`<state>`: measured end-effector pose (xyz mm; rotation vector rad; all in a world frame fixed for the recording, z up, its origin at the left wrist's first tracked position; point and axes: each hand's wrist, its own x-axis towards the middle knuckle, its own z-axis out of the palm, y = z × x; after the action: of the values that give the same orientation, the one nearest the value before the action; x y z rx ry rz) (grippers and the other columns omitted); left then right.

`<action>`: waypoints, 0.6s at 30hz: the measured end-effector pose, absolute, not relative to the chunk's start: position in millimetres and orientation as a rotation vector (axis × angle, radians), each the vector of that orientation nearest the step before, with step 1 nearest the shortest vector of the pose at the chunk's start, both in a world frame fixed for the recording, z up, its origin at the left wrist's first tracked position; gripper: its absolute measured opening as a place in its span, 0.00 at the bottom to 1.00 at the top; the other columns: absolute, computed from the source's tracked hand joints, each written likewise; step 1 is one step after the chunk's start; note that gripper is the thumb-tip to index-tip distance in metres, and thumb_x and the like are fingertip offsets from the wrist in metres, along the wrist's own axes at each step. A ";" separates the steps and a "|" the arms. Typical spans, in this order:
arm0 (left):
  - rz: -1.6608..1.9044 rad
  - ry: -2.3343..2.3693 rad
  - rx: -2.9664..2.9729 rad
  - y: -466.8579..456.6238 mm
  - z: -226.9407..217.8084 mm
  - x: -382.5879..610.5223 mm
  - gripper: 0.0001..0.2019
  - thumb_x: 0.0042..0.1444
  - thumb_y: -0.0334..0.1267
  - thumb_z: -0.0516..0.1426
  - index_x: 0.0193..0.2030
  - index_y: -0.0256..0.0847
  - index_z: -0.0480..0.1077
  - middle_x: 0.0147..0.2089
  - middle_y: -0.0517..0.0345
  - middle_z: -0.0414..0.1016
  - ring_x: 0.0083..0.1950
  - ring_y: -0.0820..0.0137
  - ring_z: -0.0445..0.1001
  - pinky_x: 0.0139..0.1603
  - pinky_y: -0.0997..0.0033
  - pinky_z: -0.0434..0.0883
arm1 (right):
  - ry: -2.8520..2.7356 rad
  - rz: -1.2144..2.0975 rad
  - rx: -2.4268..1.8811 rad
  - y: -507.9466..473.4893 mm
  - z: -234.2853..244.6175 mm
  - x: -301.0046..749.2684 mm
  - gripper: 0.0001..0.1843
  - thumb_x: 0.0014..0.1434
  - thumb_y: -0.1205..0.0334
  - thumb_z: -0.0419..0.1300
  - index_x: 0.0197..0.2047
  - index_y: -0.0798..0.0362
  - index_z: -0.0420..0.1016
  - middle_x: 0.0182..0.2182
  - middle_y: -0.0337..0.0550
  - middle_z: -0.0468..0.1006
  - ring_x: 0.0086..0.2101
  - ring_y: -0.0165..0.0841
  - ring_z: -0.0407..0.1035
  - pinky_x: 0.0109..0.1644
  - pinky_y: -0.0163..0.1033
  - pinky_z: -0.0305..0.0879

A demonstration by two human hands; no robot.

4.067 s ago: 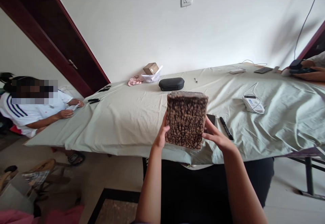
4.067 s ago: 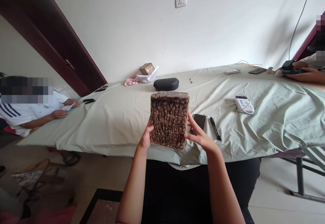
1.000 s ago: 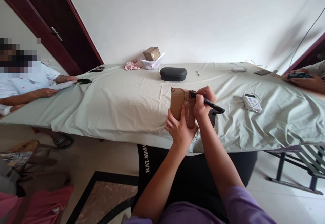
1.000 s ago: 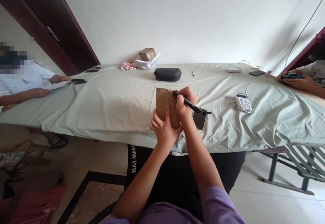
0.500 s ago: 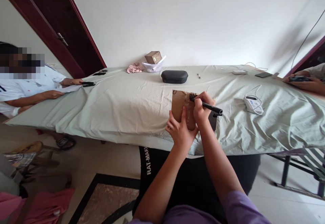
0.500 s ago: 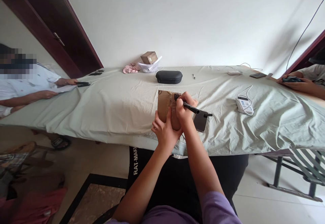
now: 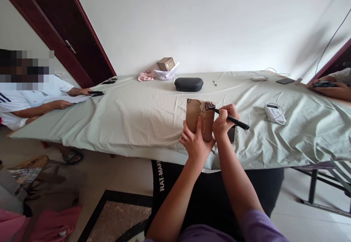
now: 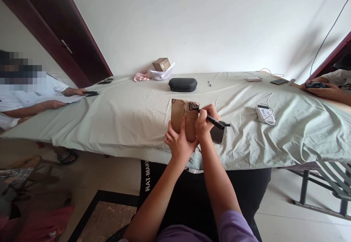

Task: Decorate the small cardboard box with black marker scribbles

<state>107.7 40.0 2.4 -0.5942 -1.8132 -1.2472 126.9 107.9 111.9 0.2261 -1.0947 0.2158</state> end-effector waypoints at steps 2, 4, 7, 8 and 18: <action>-1.248 -1.809 -0.602 39.6 2.1 108.0 0.54 0.48 0.60 0.70 0.80 0.58 0.54 0.77 0.33 0.48 0.64 0.40 0.66 0.59 0.43 0.67 | -1.062 0.202 0.208 108.1 115.3 129.7 0.09 0.56 0.65 0.51 0.25 0.48 0.60 0.20 0.35 0.62 0.23 0.31 0.56 0.30 0.39 0.54; -1.255 -1.804 -0.606 39.2 1.0 107.5 0.54 0.47 0.56 0.71 0.79 0.58 0.55 0.77 0.33 0.47 0.64 0.39 0.65 0.59 0.41 0.67 | -1.073 0.193 0.185 109.5 116.7 137.1 0.08 0.58 0.65 0.51 0.27 0.49 0.62 0.21 0.35 0.63 0.23 0.30 0.58 0.30 0.39 0.56; -1.260 -1.797 -0.610 39.6 -0.9 105.1 0.51 0.49 0.54 0.71 0.79 0.59 0.56 0.77 0.32 0.47 0.65 0.37 0.65 0.59 0.39 0.67 | -1.112 0.227 0.106 121.7 112.4 158.8 0.05 0.64 0.61 0.54 0.36 0.51 0.68 0.24 0.36 0.69 0.25 0.30 0.66 0.32 0.38 0.62; -1.261 -1.792 -0.614 39.9 -1.5 104.1 0.51 0.49 0.54 0.70 0.79 0.59 0.56 0.77 0.32 0.47 0.65 0.37 0.65 0.59 0.39 0.67 | -1.106 0.264 0.068 130.0 109.2 168.7 0.06 0.66 0.57 0.56 0.39 0.51 0.69 0.24 0.36 0.71 0.25 0.31 0.68 0.32 0.37 0.63; -1.267 -1.775 -0.610 42.6 -1.1 99.9 0.48 0.50 0.53 0.69 0.78 0.53 0.60 0.77 0.31 0.48 0.66 0.34 0.64 0.59 0.36 0.68 | -1.051 1.167 -0.135 258.9 77.2 265.1 0.25 0.52 0.55 0.60 0.55 0.46 0.73 0.58 0.48 0.80 0.32 0.38 0.81 0.25 0.35 0.69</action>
<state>99.9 42.6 -1.1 -0.6103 -1.7749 -1.2672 265.1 258.9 77.2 -0.1353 -1.0514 1.1666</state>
